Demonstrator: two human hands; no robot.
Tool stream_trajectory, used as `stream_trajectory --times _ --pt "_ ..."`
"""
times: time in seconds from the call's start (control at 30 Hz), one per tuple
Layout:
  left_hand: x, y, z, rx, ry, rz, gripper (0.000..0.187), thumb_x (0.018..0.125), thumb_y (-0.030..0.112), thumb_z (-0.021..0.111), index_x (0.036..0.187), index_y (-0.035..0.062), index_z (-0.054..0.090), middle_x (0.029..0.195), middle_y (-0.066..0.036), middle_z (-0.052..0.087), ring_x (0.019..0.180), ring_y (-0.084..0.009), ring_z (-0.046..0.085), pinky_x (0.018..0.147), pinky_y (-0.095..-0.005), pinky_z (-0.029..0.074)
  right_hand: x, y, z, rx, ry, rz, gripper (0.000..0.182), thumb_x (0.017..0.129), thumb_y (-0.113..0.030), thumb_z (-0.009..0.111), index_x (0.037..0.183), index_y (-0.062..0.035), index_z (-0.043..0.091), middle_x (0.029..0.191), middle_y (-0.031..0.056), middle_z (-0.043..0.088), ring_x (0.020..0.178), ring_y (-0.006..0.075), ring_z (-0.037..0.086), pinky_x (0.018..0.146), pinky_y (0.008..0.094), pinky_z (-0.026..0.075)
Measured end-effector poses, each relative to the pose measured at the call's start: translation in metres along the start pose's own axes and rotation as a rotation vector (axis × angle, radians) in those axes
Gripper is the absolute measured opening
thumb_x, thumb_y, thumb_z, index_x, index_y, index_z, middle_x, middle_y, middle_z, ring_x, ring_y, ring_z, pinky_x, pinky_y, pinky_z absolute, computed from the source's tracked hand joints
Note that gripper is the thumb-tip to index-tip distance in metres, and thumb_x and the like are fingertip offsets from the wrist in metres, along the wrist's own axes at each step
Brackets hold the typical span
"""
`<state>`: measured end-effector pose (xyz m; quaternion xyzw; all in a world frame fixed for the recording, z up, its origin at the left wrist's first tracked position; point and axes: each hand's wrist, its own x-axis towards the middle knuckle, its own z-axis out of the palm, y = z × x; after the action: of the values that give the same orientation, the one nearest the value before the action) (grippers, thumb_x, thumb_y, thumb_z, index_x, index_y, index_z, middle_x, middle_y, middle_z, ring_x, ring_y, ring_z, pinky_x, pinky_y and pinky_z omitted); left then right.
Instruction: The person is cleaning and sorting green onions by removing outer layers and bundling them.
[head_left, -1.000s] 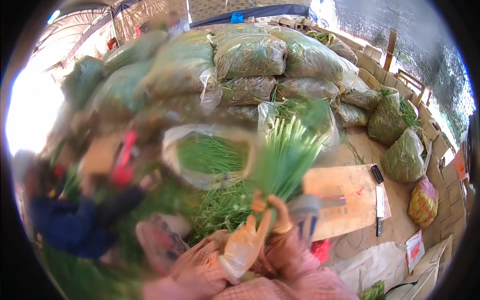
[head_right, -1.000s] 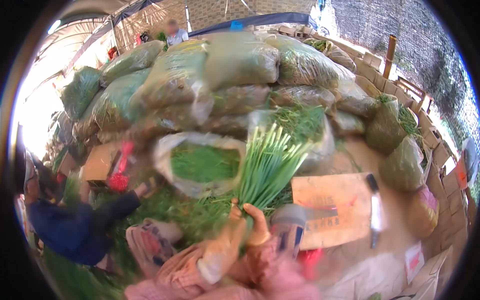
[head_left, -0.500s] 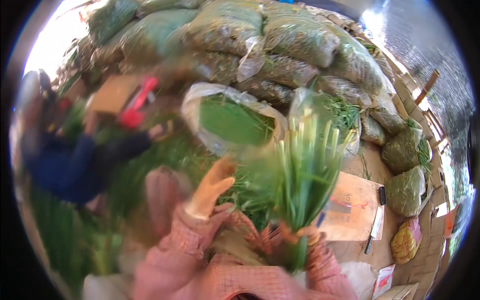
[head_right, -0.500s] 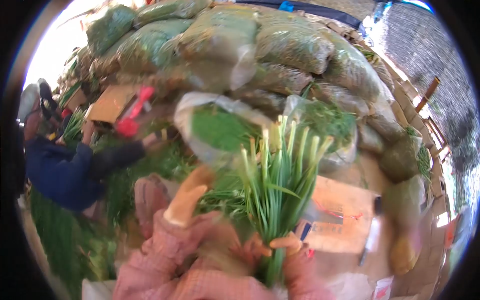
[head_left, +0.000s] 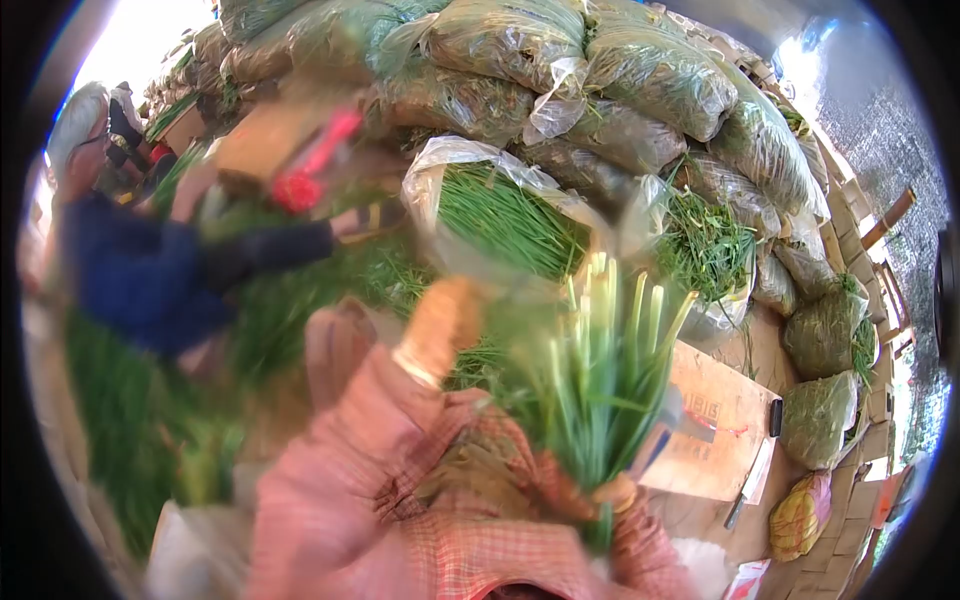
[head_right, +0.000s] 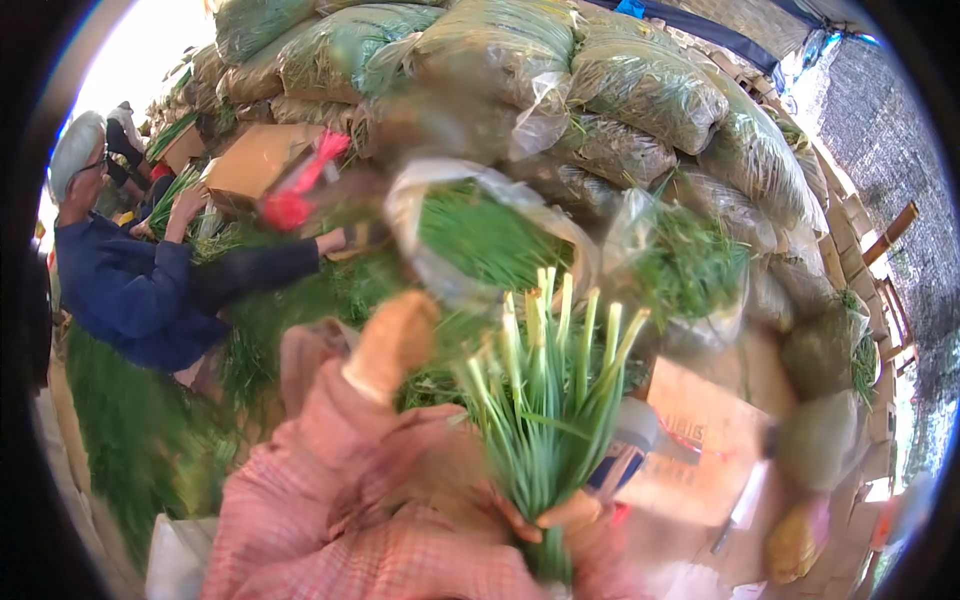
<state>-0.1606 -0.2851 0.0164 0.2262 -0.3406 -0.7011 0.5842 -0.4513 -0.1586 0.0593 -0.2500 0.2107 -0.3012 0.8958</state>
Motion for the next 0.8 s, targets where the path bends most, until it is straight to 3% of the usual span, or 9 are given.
stream_trajectory --times 0.03,0.1,0.17,0.3,0.33,0.43,0.67,0.77,0.8 --pt "0.004 0.018 -0.009 0.618 0.252 0.030 0.029 0.091 0.028 0.048 0.101 0.0013 0.055 0.067 0.000 0.051 0.056 -0.0119 0.046 0.051 -0.0249 0.042 -0.002 0.003 -0.003 -0.018 0.009 0.009 0.066 0.058 -0.018 0.073 0.116 0.0021 0.047 0.077 0.0106 0.055 0.050 0.0147 0.048 0.047 0.0249 0.038" --pt "0.004 0.045 -0.025 1.304 0.195 0.070 0.032 0.086 0.027 0.055 0.107 0.0030 0.054 0.085 -0.009 0.060 0.077 -0.0184 0.056 0.070 -0.0284 0.046 -0.009 0.005 -0.012 -0.140 0.048 0.039 0.064 0.059 -0.019 0.075 0.112 0.0019 0.048 0.076 0.0097 0.055 0.052 0.0142 0.050 0.048 0.0242 0.039" --pt "-0.008 0.059 -0.012 1.790 0.250 0.268 0.033 0.079 0.026 0.063 0.103 0.0045 0.058 0.102 -0.013 0.058 0.096 -0.0240 0.054 0.085 -0.0337 0.042 -0.010 0.008 -0.012 -0.199 0.094 0.048 0.061 0.059 -0.020 0.076 0.110 0.0017 0.049 0.075 0.0091 0.055 0.054 0.0139 0.051 0.048 0.0237 0.039" --pt "-0.020 0.089 0.091 1.302 0.006 0.461 0.042 0.071 0.026 0.069 0.107 0.0073 0.056 0.109 -0.013 0.053 0.104 -0.0276 0.049 0.094 -0.0387 0.034 0.002 0.005 0.014 -0.214 0.176 0.060 0.058 0.060 -0.020 0.076 0.107 0.0015 0.051 0.074 0.0082 0.055 0.056 0.0140 0.052 0.047 0.0229 0.039" --pt "-0.020 0.078 0.097 1.413 -0.043 0.565 0.047 0.068 0.027 0.072 0.107 0.0064 0.055 0.109 -0.014 0.051 0.106 -0.0292 0.047 0.094 -0.0396 0.034 0.004 0.004 0.019 -0.222 0.198 0.066 0.057 0.060 -0.020 0.076 0.107 0.0014 0.051 0.073 0.0080 0.055 0.057 0.0140 0.052 0.047 0.0227 0.039" --pt "-0.015 0.045 0.102 1.558 0.029 0.394 0.053 0.066 0.032 0.074 0.106 0.0039 0.056 0.111 -0.017 0.048 0.106 -0.0321 0.044 0.093 -0.0396 0.034 0.009 0.004 0.022 -0.251 0.183 0.059 0.050 0.061 -0.016 0.076 0.103 0.0005 0.054 0.075 0.0069 0.056 0.061 0.0138 0.054 0.048 0.0220 0.040" --pt "-0.011 0.022 0.088 1.338 0.029 0.307 0.017 0.070 0.017 0.068 0.070 0.0021 0.060 0.101 -0.010 0.057 0.103 -0.0305 0.045 0.089 -0.0376 0.035 -0.001 0.033 -0.042 -0.578 0.091 0.050 0.039 0.068 0.001 0.070 0.103 0.0024 0.054 0.078 0.0053 0.059 0.062 0.0138 0.057 0.052 0.0252 0.046" --pt "-0.013 0.018 0.088 1.409 0.053 0.375 0.014 0.070 0.014 0.066 0.069 0.0021 0.058 0.103 -0.010 0.057 0.104 -0.0300 0.045 0.090 -0.0376 0.035 -0.001 0.037 -0.039 -0.469 0.181 0.045 0.037 0.070 0.004 0.067 0.104 0.0033 0.054 0.075 0.0053 0.059 0.059 0.0138 0.056 0.051 0.0254 0.045" --pt "-0.010 0.020 0.091 1.490 0.051 0.570 0.014 0.067 0.016 0.064 0.069 0.0029 0.058 0.098 -0.012 0.056 0.096 -0.0317 0.047 0.086 -0.0394 0.037 0.000 0.037 -0.037 -0.443 0.186 0.080 0.037 0.070 0.005 0.066 0.104 0.0023 0.054 0.076 0.0061 0.059 0.061 0.0142 0.057 0.051 0.0264 0.045"
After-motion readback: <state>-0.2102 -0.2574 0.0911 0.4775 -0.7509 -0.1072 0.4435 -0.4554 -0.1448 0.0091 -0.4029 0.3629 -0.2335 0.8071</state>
